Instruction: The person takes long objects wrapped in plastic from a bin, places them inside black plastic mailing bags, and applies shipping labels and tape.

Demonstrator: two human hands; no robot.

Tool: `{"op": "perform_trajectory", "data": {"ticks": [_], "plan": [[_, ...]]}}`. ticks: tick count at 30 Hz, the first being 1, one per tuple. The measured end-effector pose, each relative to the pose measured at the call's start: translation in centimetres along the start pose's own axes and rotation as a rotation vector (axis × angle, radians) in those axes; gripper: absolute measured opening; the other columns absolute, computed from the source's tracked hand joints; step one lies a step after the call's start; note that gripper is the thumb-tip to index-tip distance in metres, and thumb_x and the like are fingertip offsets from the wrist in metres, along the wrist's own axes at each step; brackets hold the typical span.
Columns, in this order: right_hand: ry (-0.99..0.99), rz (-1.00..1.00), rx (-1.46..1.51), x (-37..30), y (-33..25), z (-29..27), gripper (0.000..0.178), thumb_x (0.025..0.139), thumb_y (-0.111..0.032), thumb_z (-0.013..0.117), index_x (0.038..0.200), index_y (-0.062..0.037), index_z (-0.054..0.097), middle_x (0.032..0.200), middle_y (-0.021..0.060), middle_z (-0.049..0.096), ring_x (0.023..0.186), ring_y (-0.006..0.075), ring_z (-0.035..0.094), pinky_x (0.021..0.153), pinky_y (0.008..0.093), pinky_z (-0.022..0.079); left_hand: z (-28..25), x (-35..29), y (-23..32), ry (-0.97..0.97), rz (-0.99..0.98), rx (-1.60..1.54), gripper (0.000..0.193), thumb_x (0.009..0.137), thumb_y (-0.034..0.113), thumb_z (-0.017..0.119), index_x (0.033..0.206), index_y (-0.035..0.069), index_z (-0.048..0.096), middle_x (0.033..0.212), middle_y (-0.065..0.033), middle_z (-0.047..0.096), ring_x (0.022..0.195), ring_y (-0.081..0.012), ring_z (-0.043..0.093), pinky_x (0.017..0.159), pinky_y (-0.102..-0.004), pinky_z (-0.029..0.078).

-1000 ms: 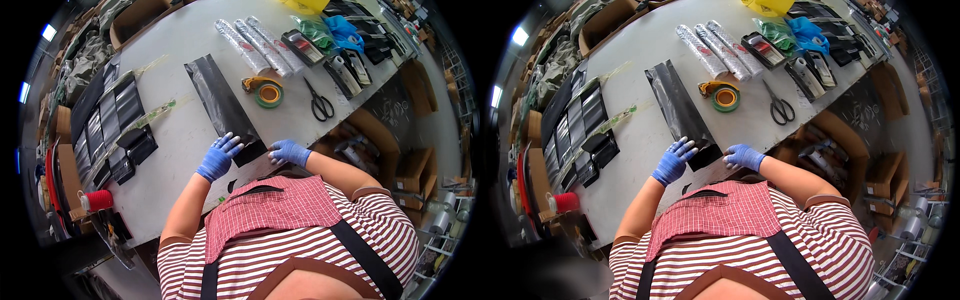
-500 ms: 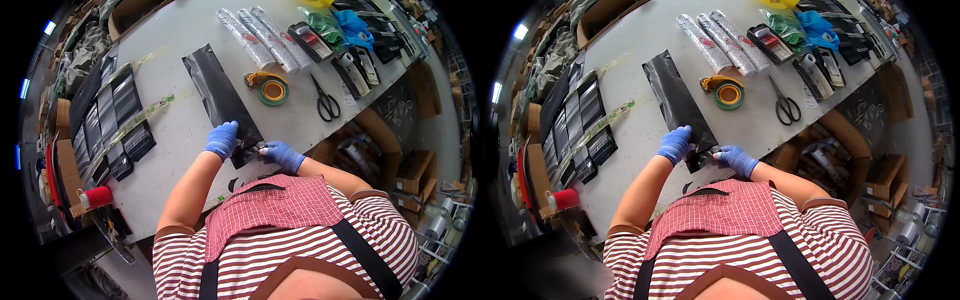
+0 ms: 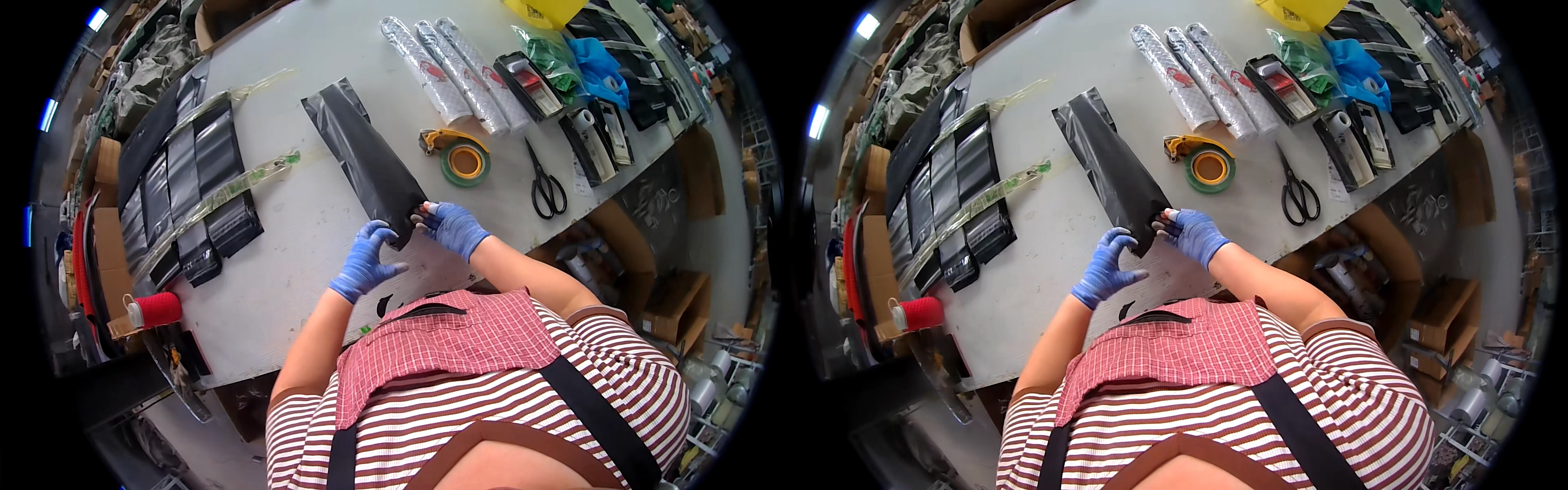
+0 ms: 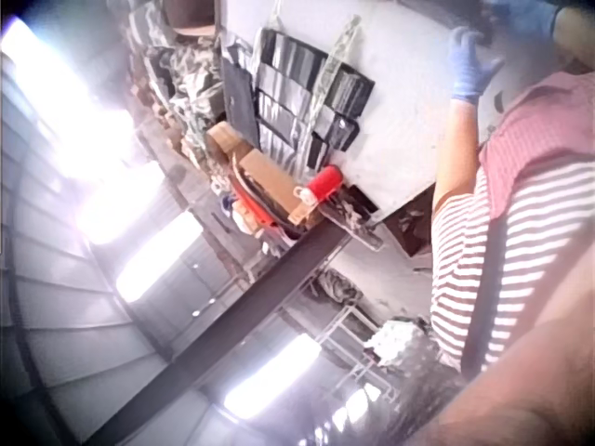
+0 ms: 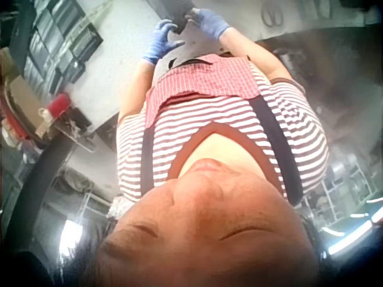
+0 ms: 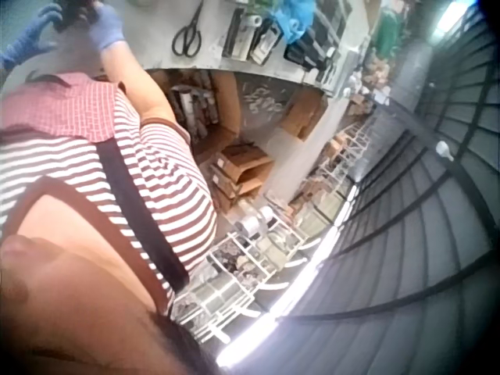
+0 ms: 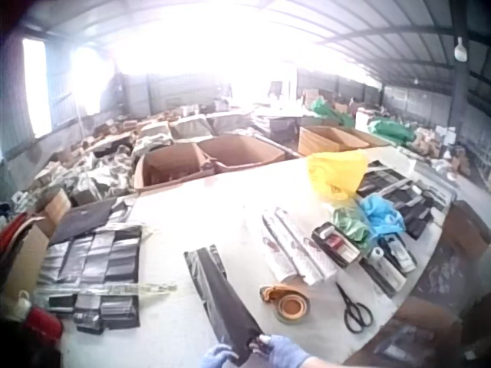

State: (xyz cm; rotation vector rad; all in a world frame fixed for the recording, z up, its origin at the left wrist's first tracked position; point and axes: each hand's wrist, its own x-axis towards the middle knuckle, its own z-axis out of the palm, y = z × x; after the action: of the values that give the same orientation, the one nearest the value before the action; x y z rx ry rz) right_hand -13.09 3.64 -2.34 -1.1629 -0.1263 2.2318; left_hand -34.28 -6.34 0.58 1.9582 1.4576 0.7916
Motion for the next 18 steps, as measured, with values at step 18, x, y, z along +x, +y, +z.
{"op": "perform_trajectory", "data": {"ticks": [18], "plan": [[0.058,-0.656,-1.612,1.9,-0.1,3.0,0.075,0.069,-0.051,0.079,0.111,0.0065,0.058,0.106,0.0274,0.063,0.098,0.0389,0.062,0.087,0.04,0.05,3.8,1.3,-3.4,0.449,-0.885,-0.918,0.045,0.084,0.004,0.068,0.125,-0.004,0.051,0.111,-0.0138,0.064,0.091,-0.0222,0.064,0.081,-0.0319,0.054]]}}
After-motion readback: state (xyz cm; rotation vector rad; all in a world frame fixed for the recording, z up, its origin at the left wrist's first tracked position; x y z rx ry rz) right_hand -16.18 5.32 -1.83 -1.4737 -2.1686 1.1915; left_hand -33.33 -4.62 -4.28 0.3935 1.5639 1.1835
